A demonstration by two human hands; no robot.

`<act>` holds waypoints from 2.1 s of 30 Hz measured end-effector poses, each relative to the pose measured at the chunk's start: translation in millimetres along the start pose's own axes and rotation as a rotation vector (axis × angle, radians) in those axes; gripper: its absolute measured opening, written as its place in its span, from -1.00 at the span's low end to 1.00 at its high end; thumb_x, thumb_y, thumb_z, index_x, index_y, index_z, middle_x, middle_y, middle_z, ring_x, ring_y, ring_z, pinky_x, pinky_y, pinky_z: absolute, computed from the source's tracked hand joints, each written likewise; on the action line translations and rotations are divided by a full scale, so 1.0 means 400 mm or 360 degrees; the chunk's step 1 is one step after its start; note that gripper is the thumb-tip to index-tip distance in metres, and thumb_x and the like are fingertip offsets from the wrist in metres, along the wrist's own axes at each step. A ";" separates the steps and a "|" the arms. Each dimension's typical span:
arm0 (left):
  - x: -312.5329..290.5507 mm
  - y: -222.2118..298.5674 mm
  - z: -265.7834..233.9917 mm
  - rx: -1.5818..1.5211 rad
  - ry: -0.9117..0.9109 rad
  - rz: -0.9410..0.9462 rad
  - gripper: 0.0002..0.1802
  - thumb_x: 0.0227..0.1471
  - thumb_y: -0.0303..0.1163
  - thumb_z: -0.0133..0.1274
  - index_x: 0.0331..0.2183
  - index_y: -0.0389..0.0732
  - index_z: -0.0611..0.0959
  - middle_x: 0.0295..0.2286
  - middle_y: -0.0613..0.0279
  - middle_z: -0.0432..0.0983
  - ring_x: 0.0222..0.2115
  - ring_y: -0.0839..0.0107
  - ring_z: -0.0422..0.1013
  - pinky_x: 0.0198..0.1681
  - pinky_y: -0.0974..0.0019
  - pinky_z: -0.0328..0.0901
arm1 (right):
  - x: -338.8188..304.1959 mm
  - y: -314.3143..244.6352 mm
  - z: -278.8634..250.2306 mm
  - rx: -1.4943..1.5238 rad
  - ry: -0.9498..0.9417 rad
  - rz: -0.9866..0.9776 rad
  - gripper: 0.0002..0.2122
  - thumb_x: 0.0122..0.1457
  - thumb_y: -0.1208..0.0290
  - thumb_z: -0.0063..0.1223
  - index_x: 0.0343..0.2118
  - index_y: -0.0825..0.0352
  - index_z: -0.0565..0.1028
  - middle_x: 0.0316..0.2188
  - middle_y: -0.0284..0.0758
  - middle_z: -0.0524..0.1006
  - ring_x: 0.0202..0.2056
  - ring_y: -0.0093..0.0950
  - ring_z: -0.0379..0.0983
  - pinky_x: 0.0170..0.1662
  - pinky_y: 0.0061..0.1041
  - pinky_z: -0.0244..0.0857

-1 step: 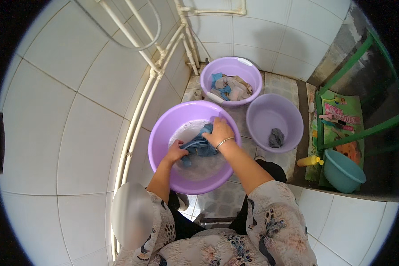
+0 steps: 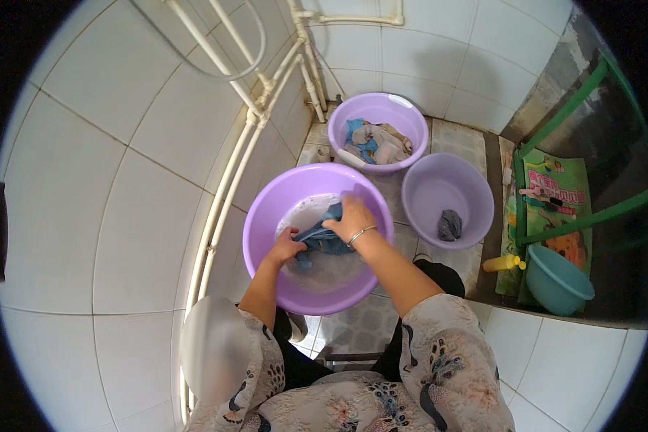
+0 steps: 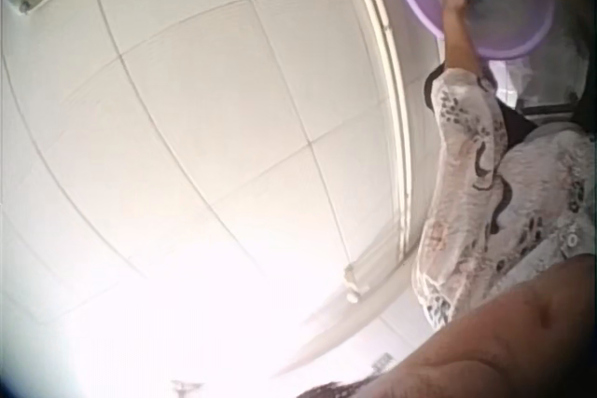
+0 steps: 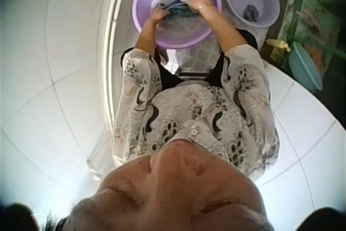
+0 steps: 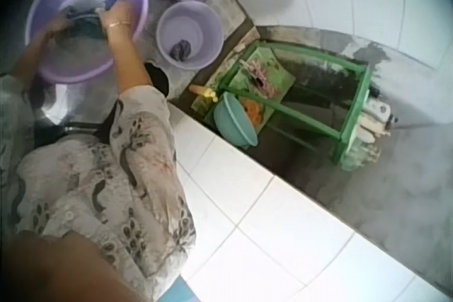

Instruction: The person sits on a low stool in a tiled room and hand-washes a blue garment in a purple basin filled with soapy water. They repeatedly scrub, wring, and rinse the item, then transfer it to a second basin containing other clothes.

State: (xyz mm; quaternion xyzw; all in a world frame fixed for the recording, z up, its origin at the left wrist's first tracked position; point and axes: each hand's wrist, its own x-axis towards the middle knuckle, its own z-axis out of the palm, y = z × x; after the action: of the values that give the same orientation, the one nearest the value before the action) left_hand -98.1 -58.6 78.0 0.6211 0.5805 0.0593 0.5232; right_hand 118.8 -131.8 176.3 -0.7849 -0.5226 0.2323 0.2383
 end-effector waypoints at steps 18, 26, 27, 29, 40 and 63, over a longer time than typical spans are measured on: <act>-0.027 0.127 0.084 0.0759 0.0635 0.0250 -0.49 -0.31 -0.02 0.19 -0.33 -0.19 0.58 -0.28 0.06 0.46 -0.11 0.18 0.31 -0.05 0.00 0.13 | 0.075 0.061 0.087 -0.0282 -0.0707 -0.0221 -0.62 -0.11 0.30 0.18 -0.19 0.30 0.45 -0.19 -0.15 0.46 -0.10 -0.20 0.35 -0.06 -0.34 0.23; -0.057 0.169 -0.029 -0.0251 0.0011 0.0673 -0.82 -0.24 -0.53 0.06 -0.52 -0.24 0.37 -0.59 0.34 0.28 -0.53 0.56 0.21 -0.48 0.43 0.17 | 0.085 0.082 0.010 -0.0153 -0.0630 -0.0256 -0.59 -0.06 0.31 0.14 -0.12 0.31 0.40 -0.13 -0.17 0.44 -0.07 -0.23 0.35 -0.03 -0.34 0.23; -0.067 0.158 -0.051 -0.0287 -0.0026 0.0708 -0.82 -0.22 -0.56 0.05 -0.49 -0.23 0.37 -0.57 0.38 0.28 -0.52 0.60 0.21 -0.47 0.47 0.17 | 0.078 0.070 0.005 -0.0185 -0.0636 -0.0264 -0.60 -0.07 0.31 0.15 -0.12 0.31 0.41 -0.14 -0.16 0.44 -0.07 -0.23 0.35 -0.02 -0.34 0.22; -0.071 0.101 -0.084 -0.0007 -0.0052 0.0583 -0.57 -0.29 -0.54 0.06 -0.24 -0.23 0.39 -0.40 0.12 0.40 -0.33 0.32 0.35 -0.27 0.37 0.25 | 0.062 0.051 0.001 -0.0248 -0.0653 -0.0288 -0.60 -0.07 0.30 0.16 -0.14 0.32 0.41 -0.15 -0.14 0.45 -0.06 -0.22 0.34 -0.01 -0.35 0.21; -0.122 0.088 0.025 0.1730 -0.0081 0.0097 0.42 -0.60 0.01 0.39 0.19 -0.14 -0.12 0.17 0.07 -0.13 0.18 0.06 -0.12 0.09 -0.21 -0.04 | 0.012 0.005 0.135 -0.1156 -0.0891 -0.1038 0.18 -0.46 0.05 0.42 0.24 0.12 -0.18 0.26 -0.22 -0.19 0.25 -0.21 -0.26 0.24 -0.17 -0.33; -0.070 0.063 0.043 0.1000 0.0332 0.0628 -0.56 -0.23 -0.50 0.01 -0.18 -0.09 0.45 -0.27 -0.01 0.43 -0.21 0.00 0.37 -0.15 0.08 0.28 | 0.108 0.013 0.147 -0.0336 -0.1164 -0.0237 -0.58 -0.34 0.33 0.24 -0.31 0.37 0.50 -0.32 -0.11 0.52 -0.26 -0.22 0.47 -0.18 -0.36 0.34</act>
State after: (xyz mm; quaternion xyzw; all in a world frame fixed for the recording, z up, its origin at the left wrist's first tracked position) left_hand -78.7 -84.9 103.3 0.8416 0.4898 0.0410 0.2240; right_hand 101.5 -85.8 122.4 -0.6305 -0.6496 0.4238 -0.0298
